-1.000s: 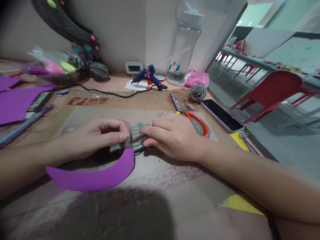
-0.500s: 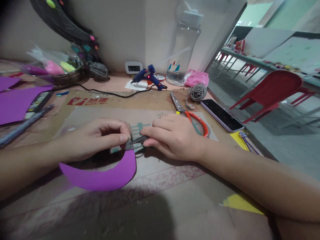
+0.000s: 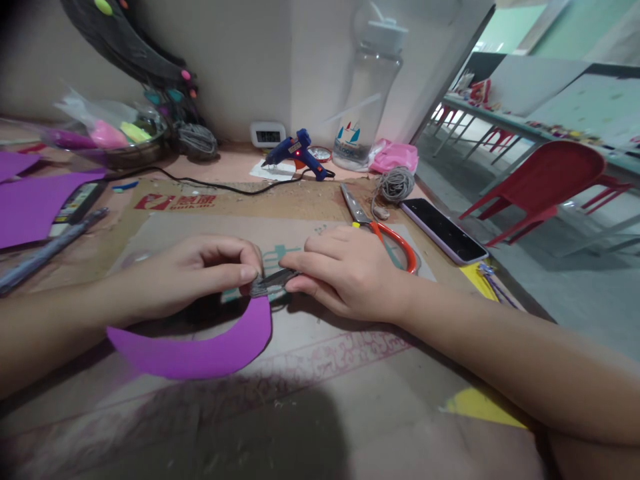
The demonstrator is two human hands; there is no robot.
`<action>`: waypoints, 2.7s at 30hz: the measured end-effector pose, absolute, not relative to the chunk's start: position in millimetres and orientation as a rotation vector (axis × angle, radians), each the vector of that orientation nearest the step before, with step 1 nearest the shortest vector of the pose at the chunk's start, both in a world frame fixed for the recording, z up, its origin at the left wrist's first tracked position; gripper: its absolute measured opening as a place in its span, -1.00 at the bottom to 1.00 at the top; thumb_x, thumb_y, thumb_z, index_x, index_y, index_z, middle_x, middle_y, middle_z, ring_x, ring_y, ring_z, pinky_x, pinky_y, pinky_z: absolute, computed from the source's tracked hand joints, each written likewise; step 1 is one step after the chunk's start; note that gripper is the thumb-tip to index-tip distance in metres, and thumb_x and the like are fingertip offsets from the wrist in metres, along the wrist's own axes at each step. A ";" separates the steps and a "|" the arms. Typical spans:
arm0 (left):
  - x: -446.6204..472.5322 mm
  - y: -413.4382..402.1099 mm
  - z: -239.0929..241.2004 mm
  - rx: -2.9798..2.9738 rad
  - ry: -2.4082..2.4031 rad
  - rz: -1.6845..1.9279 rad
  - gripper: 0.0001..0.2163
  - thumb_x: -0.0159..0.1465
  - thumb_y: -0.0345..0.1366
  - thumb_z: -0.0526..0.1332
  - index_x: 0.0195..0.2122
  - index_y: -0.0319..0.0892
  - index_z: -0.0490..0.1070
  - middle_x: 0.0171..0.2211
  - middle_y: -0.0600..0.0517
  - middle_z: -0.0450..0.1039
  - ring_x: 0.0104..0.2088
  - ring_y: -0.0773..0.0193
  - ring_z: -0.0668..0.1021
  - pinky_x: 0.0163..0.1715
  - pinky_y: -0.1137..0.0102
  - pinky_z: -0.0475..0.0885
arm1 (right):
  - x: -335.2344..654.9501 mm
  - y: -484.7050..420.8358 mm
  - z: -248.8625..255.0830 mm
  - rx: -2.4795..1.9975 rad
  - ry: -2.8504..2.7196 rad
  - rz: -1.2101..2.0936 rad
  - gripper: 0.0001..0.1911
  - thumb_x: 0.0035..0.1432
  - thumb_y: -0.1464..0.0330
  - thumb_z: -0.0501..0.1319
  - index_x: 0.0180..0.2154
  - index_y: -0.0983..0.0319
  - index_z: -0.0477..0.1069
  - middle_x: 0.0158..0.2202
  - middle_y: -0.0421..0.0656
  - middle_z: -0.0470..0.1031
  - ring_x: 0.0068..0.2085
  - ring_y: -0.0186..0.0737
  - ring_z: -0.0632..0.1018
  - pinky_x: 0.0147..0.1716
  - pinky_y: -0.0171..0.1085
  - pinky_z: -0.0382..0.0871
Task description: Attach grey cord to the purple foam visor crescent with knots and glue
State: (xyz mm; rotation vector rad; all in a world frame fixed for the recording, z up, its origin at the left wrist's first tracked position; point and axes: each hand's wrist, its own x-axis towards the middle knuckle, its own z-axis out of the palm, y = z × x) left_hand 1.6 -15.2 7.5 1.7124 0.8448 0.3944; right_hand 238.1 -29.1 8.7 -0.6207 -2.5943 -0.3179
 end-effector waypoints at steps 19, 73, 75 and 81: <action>1.5 -13.6 6.6 1.693 0.778 0.379 -0.82 0.30 -0.29 0.11 -0.46 -0.16 0.34 -0.53 0.16 0.33 -0.52 0.42 0.32 -0.55 0.46 0.15 | 238.2 -29.0 5.1 -0.585 -2.554 -0.316 -0.66 0.34 0.21 0.04 -0.20 0.30 0.48 -0.51 -0.20 0.40 -0.46 -0.32 0.37 -0.44 -0.29 0.10; 4.2 -14.6 8.7 1.718 0.819 0.385 -0.82 0.25 -0.29 0.12 -0.49 -0.18 0.35 -0.54 0.13 0.35 -0.53 0.39 0.36 -0.54 0.48 0.19 | 235.5 -32.1 6.8 -0.611 -2.583 -0.453 -0.66 0.34 0.20 0.05 -0.19 0.28 0.48 -0.53 -0.20 0.40 -0.46 -0.33 0.40 -0.44 -0.30 0.14; 4.3 -14.5 8.9 1.726 0.823 0.387 -0.82 0.24 -0.29 0.12 -0.50 -0.18 0.34 -0.54 0.13 0.36 -0.53 0.38 0.36 -0.54 0.48 0.20 | 235.4 -32.8 7.7 -0.619 -2.583 -0.478 -0.66 0.33 0.19 0.05 -0.20 0.28 0.49 -0.53 -0.20 0.40 -0.46 -0.32 0.40 -0.44 -0.30 0.14; 3.3 -14.0 7.8 1.710 0.819 0.375 -0.82 0.25 -0.25 0.13 -0.47 -0.16 0.35 -0.54 0.14 0.35 -0.54 0.39 0.34 -0.56 0.48 0.17 | 234.5 -33.6 9.0 -0.620 -2.601 -0.525 -0.66 0.34 0.19 0.05 -0.22 0.27 0.50 -0.55 -0.20 0.40 -0.48 -0.32 0.38 -0.46 -0.30 0.11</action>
